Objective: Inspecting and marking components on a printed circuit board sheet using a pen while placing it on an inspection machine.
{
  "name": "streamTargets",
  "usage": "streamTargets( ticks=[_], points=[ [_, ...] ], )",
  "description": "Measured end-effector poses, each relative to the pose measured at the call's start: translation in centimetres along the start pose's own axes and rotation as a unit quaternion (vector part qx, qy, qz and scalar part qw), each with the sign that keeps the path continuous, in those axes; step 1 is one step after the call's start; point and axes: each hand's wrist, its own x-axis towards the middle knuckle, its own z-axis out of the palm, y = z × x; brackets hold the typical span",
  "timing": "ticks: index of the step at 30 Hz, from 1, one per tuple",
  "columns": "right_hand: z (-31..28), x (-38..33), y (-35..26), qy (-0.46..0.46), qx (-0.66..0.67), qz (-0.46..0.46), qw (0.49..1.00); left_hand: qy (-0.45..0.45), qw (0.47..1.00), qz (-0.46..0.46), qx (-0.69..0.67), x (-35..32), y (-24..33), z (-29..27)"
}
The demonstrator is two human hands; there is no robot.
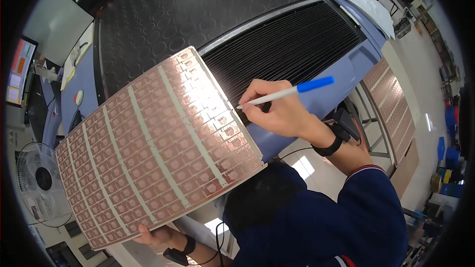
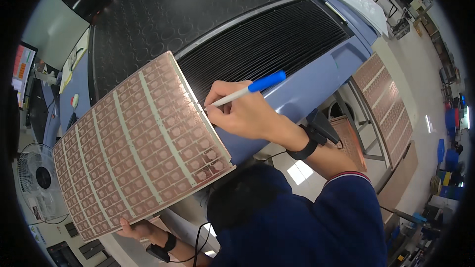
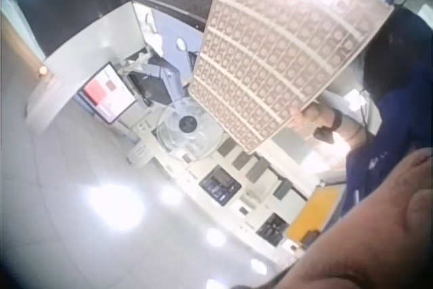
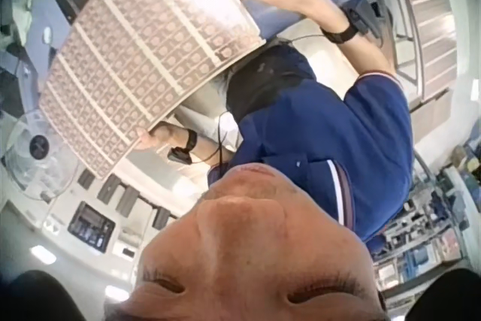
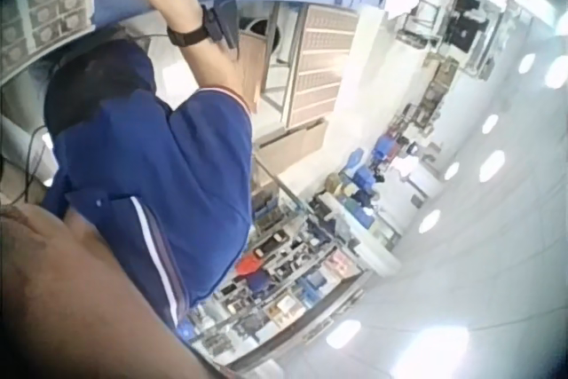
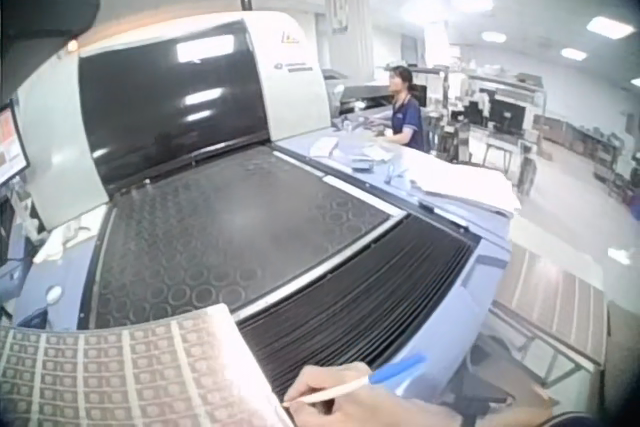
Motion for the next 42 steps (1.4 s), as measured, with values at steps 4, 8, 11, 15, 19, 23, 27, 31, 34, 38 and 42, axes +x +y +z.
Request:
streamTargets(
  ticks=[4, 8, 11, 15, 19, 23, 27, 31, 34, 38, 42],
  points=[
    [0.2, 0.3, -0.1, -0.017, 0.019, -0.014, 1.000, 0.007, 1.000, 0.017, 0.001, 0.1, -0.1, 0.2],
    [0.6, 0.1, 0.2, -0.014, -0.010, -0.043, 0.999, -0.009, 1.000, 0.011, -0.012, 0.2, -0.2, -0.6],
    [0.8, 0.2, 0.2, 0.003, -0.021, -0.062, 0.998, -0.001, 1.000, 0.010, -0.011, 0.1, -0.2, -0.8],
    [0.6, -0.1, 0.0, -0.016, -0.020, -0.039, 0.999, -0.018, 0.999, 0.034, -0.005, 0.3, -1.3, -2.3],
    [0.5, -0.1, 0.0, -0.024, -0.014, -0.052, 0.998, 0.000, 0.999, 0.032, -0.018, 0.1, -0.7, -1.6],
    [0.3, -0.8, -0.9, -0.029, 0.017, 0.012, 0.999, 0.000, 0.999, 0.037, -0.020, 0.3, -0.7, -1.8],
    [0.4, -1.0, -0.7, -0.004, -0.022, -0.027, 0.999, -0.016, 0.999, 0.036, -0.020, 0.6, -1.7, -2.3],
    [0.6, -1.0, 0.1, -0.006, -0.026, -0.058, 0.998, -0.001, 0.998, 0.051, -0.021, 0.5, -0.9, -1.4],
    [0.5, -1.0, -0.1, -0.009, -0.027, -0.058, 0.998, -0.013, 0.999, 0.033, -0.014, 0.7, -1.5, -2.9],
    [0.6, -1.0, 0.0, -0.007, -0.019, -0.054, 0.998, -0.014, 0.999, 0.038, -0.014, 0.4, -0.5, -1.1],
    [0.6, -1.1, 0.0, -0.006, -0.022, -0.056, 0.998, -0.008, 0.999, 0.040, -0.006, 0.3, -0.4, -0.8]
  ],
)
